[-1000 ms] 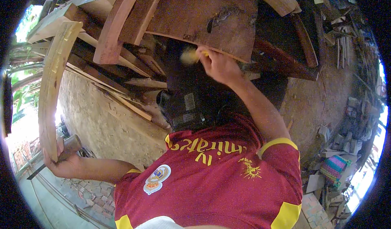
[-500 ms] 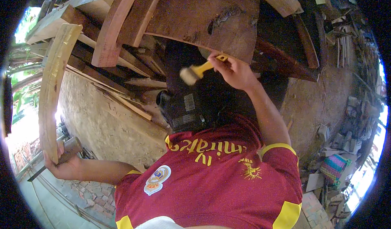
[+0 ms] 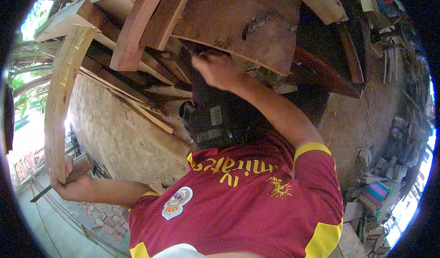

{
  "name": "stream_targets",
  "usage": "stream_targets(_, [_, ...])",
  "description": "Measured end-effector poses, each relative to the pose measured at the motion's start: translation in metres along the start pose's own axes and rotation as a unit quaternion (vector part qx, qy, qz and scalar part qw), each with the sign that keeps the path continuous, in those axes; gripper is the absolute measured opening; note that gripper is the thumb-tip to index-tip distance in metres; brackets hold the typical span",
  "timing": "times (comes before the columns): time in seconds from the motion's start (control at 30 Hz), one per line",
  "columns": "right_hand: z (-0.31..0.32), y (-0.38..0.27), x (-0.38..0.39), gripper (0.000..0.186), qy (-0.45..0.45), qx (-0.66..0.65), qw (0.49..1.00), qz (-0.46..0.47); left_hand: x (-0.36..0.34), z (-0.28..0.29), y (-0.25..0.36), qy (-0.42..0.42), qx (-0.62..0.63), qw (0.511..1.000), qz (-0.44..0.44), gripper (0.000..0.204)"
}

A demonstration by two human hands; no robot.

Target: The person uses a chisel to carve and shape a curved piece of wood held in their left hand. They repeatedly scrape the tool along the wood's surface to remove thin shavings. At one point, they switch to a brush to sweep away debris from the work area before resuming the carving process.

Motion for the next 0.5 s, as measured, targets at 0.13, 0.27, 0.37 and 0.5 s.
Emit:
stream_targets(0.13, [-0.017, -0.013, -0.002, 0.016, -0.151, -0.123, 0.98, -0.038, 0.008, -0.003, 0.001, 0.031, -0.031, 0.999, -0.014, 0.024])
stream_targets(0.27, [-0.001, -0.009, 0.007, 0.013, -0.047, -0.03, 0.998, -0.009, 0.007, -0.01, -0.001, 0.047, -0.025, 0.998, -0.019, 0.03])
stream_targets(0.37, [0.026, -0.043, 0.021, 0.01, -0.123, -0.28, 0.952, 0.008, 0.01, -0.018, -0.004, 0.038, -0.037, 0.999, -0.005, 0.03])
stream_targets(0.5, [0.131, -0.077, 0.039, 0.015, -0.018, -0.32, 0.947, 0.0, 0.026, -0.047, -0.017, 0.081, -0.07, 0.994, 0.007, 0.03])
Point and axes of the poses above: each hand's wrist, its own x-axis away from the middle knuckle, its own z-axis out of the back of the hand, y = z × x, the point moved 6 cm from there along -x, towards the middle knuckle, and after that the axes turned 5 degrees about y, right-handed, at the moved point
